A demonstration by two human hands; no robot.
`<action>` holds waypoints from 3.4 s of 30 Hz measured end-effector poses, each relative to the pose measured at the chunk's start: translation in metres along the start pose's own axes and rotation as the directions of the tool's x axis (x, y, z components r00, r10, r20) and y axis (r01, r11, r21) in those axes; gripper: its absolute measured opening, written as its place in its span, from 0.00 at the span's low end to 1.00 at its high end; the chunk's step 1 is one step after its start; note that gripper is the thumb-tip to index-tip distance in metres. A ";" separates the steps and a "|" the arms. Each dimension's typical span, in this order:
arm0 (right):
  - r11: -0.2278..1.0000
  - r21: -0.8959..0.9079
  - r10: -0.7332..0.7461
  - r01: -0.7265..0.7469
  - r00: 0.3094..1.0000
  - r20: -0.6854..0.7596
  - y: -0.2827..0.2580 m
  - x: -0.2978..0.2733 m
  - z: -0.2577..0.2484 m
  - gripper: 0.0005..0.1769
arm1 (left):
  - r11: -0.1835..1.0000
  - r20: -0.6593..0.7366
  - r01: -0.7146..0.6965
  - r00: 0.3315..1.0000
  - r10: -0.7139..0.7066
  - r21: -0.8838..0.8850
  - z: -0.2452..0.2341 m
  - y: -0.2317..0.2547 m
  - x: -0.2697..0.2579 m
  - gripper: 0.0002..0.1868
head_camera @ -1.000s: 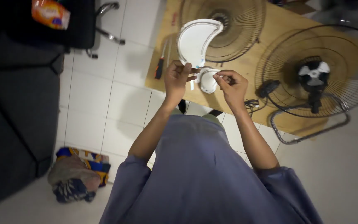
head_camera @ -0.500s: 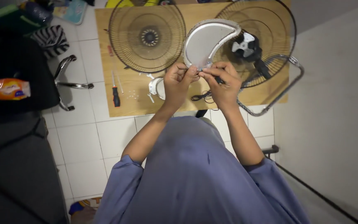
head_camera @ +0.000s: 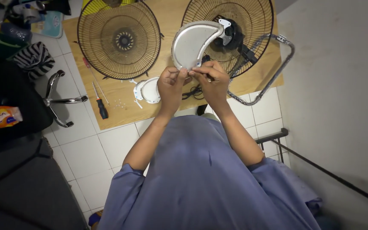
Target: The person assembles a standing fan on a wooden table. They attach the metal stand to the fan motor, secure it with a screwdriver, then place the fan head onto the stand and attach the front grill.
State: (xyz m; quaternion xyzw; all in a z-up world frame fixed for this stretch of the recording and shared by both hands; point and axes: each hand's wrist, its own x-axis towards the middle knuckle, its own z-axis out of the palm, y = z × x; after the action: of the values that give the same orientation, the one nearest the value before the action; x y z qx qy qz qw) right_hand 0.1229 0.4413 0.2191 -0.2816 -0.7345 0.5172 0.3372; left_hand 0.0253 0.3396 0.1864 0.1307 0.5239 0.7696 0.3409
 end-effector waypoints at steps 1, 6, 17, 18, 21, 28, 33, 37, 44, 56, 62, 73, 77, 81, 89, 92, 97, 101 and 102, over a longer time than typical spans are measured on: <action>1.000 -0.001 0.003 -0.003 1.000 0.001 0.003 -0.001 -0.002 0.07 | 1.000 -0.014 0.012 1.000 -0.012 0.013 0.001 -0.002 0.000 0.09; 1.000 -0.029 0.010 -0.011 0.999 -0.041 0.015 -0.007 -0.004 0.08 | 1.000 0.021 0.020 1.000 -0.020 0.018 0.004 -0.008 0.000 0.10; 0.734 0.631 0.345 -0.253 0.938 -0.025 0.030 -0.008 -0.008 0.16 | 1.000 0.231 0.009 0.973 -0.003 -0.027 0.005 -0.033 0.021 0.07; 0.688 0.685 0.351 -0.239 0.936 -0.026 0.029 -0.008 -0.010 0.19 | 1.000 0.257 0.008 0.966 -0.001 -0.028 0.006 -0.035 0.025 0.07; 0.695 0.651 0.416 -0.304 0.909 -0.020 0.022 -0.011 -0.015 0.14 | 0.999 0.352 0.037 0.935 -0.037 0.006 0.005 -0.036 0.037 0.08; 0.772 0.543 0.405 -0.332 0.914 -0.017 0.027 -0.021 -0.032 0.08 | 0.974 0.535 0.099 0.822 -0.194 0.202 0.018 -0.030 0.061 0.12; 0.721 0.587 0.477 -0.369 0.878 -0.034 0.048 -0.020 -0.052 0.10 | 0.966 0.625 0.170 0.737 -0.257 0.197 0.036 -0.038 0.075 0.12; 0.700 0.521 0.588 -0.488 0.808 -0.033 0.075 -0.015 -0.077 0.09 | 0.911 0.622 0.200 0.676 -0.395 0.361 0.053 -0.057 0.090 0.12; 0.710 0.583 0.606 -0.395 0.765 -0.219 0.129 0.007 -0.099 0.11 | 0.624 0.721 -0.574 0.693 0.024 0.530 0.066 -0.091 0.168 0.18; 0.664 0.599 0.664 -0.448 0.722 -0.195 0.152 0.034 -0.102 0.12 | 0.086 0.844 -0.846 0.531 0.069 0.525 0.074 -0.133 0.236 0.19; 0.686 0.560 0.644 -0.464 0.745 -0.172 0.159 0.054 -0.102 0.12 | 0.198 0.647 -0.658 0.752 0.126 0.726 0.080 -0.137 0.230 0.20; 0.685 0.584 0.584 -0.435 0.808 -0.083 0.150 0.078 -0.102 0.11 | 0.677 0.309 -0.322 0.940 0.145 0.662 0.092 -0.128 0.191 0.10; 0.685 0.591 0.562 -0.427 0.826 -0.054 0.154 0.083 -0.100 0.11 | 0.835 0.364 -0.075 0.918 -0.155 0.545 0.089 -0.132 0.183 0.10; 0.759 0.493 0.525 -0.426 0.848 -0.076 0.172 0.090 -0.093 0.10 | 0.649 0.314 -0.321 0.940 0.131 0.690 0.075 -0.141 0.202 0.11; 0.784 0.470 0.492 -0.406 0.868 -0.071 0.237 0.118 -0.065 0.09 | 0.763 0.486 -0.300 0.874 -0.021 0.572 0.059 -0.157 0.246 0.17; 0.812 0.493 0.413 -0.313 0.905 -0.105 0.248 0.125 -0.059 0.08 | 0.765 0.504 -0.263 0.859 -0.091 0.587 0.062 -0.154 0.248 0.16; 0.855 0.430 0.385 -0.289 0.910 -0.155 0.237 0.131 -0.058 0.11 | 0.750 0.471 -0.213 0.870 -0.146 0.627 0.067 -0.150 0.248 0.16; 0.886 0.350 0.379 -0.304 0.909 -0.170 0.218 0.135 -0.057 0.09 | 0.775 0.482 -0.227 0.869 -0.113 0.590 0.067 -0.155 0.249 0.13; 0.899 0.314 0.373 -0.306 0.910 -0.182 0.212 0.135 -0.056 0.09 | 0.777 0.470 -0.206 0.873 -0.128 0.594 0.066 -0.157 0.249 0.13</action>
State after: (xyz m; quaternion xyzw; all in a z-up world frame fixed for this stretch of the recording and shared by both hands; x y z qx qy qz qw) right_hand 0.0981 0.6416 0.0584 -0.4157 -0.5478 0.6289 0.3627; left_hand -0.0594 0.5863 0.0344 0.4367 0.6439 0.4995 0.3810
